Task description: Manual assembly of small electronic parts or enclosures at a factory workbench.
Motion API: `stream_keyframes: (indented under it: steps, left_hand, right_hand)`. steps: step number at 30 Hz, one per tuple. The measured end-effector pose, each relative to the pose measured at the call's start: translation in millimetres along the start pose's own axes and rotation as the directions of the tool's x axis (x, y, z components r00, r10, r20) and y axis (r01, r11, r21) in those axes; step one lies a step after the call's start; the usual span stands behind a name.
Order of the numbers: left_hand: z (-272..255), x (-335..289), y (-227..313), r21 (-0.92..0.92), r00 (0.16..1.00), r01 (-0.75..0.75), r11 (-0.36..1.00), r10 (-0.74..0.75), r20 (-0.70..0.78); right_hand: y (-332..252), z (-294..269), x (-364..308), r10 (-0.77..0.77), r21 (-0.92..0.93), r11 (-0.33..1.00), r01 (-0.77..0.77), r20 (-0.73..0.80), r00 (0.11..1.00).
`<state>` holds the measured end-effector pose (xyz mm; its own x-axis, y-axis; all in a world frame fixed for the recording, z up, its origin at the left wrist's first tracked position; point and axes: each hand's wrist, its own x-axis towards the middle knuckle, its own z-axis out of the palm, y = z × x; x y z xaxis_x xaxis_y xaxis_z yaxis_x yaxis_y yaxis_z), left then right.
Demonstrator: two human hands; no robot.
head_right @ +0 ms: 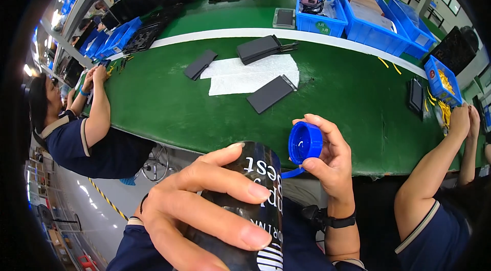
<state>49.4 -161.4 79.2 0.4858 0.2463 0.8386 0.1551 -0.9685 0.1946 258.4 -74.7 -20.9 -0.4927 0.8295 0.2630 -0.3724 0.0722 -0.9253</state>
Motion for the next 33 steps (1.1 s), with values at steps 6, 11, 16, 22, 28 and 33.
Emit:
stream_keyframes:
  steps: [6,11,16,22,28,33]
  left_hand:
    - [4.1,1.5,-0.6,-0.009,0.999,0.045,0.999,-0.045,0.021]
    - [9.4,4.2,22.8,-0.271,0.905,0.399,0.876,-0.424,-0.041]
    - [2.9,-4.0,-1.9,0.001,0.998,0.061,0.998,-0.061,-0.002]
    - [5.9,-8.4,-3.2,0.005,0.999,-0.006,1.000,0.007,-0.051]
    - [2.6,-11.4,1.5,-0.034,1.000,-0.001,0.999,0.001,0.014]
    - [8.0,-9.1,26.6,-0.377,0.858,0.491,0.785,-0.512,0.051]
  right_hand:
    - [-5.3,2.0,-1.3,0.042,0.085,0.996,-0.039,-0.027,0.999]
    - [-4.7,3.6,1.4,0.046,0.114,0.993,-0.043,-0.028,0.999]
    - [-4.7,1.1,1.5,0.094,0.162,0.983,-0.088,-0.030,0.995]
    - [-3.9,0.3,2.7,0.092,0.197,0.977,-0.084,-0.034,0.995]
    - [-3.1,-4.9,-1.5,0.055,0.319,0.947,-0.044,-0.025,0.998]
    - [-12.7,-3.7,-12.4,0.058,0.295,0.955,-0.018,-0.130,0.990]
